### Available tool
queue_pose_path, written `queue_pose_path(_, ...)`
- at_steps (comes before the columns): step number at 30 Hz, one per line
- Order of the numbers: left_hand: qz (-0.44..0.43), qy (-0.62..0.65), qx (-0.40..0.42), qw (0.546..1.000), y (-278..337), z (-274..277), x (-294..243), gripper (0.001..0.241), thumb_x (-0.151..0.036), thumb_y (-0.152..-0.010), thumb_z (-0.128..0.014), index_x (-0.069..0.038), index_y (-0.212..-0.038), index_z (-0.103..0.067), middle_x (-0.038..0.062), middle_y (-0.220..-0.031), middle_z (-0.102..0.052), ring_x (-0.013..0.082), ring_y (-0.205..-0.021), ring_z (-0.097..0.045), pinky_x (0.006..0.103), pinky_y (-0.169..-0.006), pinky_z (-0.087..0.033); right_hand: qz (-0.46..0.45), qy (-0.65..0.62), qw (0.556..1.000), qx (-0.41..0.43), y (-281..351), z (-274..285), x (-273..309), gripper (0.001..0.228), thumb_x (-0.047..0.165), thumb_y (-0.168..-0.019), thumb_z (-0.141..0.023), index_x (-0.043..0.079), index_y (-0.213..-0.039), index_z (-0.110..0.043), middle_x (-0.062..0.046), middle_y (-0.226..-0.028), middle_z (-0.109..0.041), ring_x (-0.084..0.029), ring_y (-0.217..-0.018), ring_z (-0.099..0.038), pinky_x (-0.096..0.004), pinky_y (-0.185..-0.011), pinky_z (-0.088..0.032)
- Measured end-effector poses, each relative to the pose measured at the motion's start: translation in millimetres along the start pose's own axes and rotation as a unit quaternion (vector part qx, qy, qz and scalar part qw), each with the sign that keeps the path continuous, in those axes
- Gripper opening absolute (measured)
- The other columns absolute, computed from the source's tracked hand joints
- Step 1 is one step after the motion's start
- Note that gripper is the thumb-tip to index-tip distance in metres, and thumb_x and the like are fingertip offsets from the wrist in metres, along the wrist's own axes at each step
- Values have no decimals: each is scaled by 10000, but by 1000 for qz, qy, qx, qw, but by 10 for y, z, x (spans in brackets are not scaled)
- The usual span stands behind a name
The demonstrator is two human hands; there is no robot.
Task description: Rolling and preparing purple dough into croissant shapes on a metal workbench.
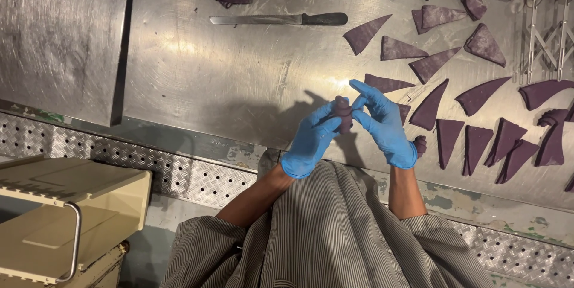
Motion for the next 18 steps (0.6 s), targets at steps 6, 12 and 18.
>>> queue_pose_path(6,-21,-89,25,995,12,-59,-84,464,-57,-1018,-526,-44,-1482,-515,98,-1355,-646,184,-1238,-627,314,-1100,-502,14,-33,999,-18,17,39,-94,638,97,-900,-765,44,-1501,-557,32,-980,-590,-76,-930,-555,-247,-891,-466)
queue_pose_path(12,0,14,50,999,-59,-56,93,450,-67,-1038,-525,13,-1480,-527,130,-1341,-649,218,-1219,-627,373,-1087,-512,-4,-51,997,-56,103,152,-213,626,139,-886,-793,44,-1471,-590,35,-971,-583,-56,-878,-529,-223,-786,-460)
queue_pose_path(18,-6,147,125,981,-195,-231,294,450,-105,-1074,-550,48,-1491,-475,117,-1415,-600,222,-1305,-614,413,-1168,-496,-30,-111,989,-95,237,292,-293,683,236,-863,-820,26,-1467,-580,13,-1043,-621,-98,-938,-591,-255,-845,-515)
Point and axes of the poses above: each hand's wrist, its own y-axis away from the middle knuckle, its own z-axis out of the back of the hand, x = y × z, the point moved 6 cm from there along -y, towards the middle knuckle
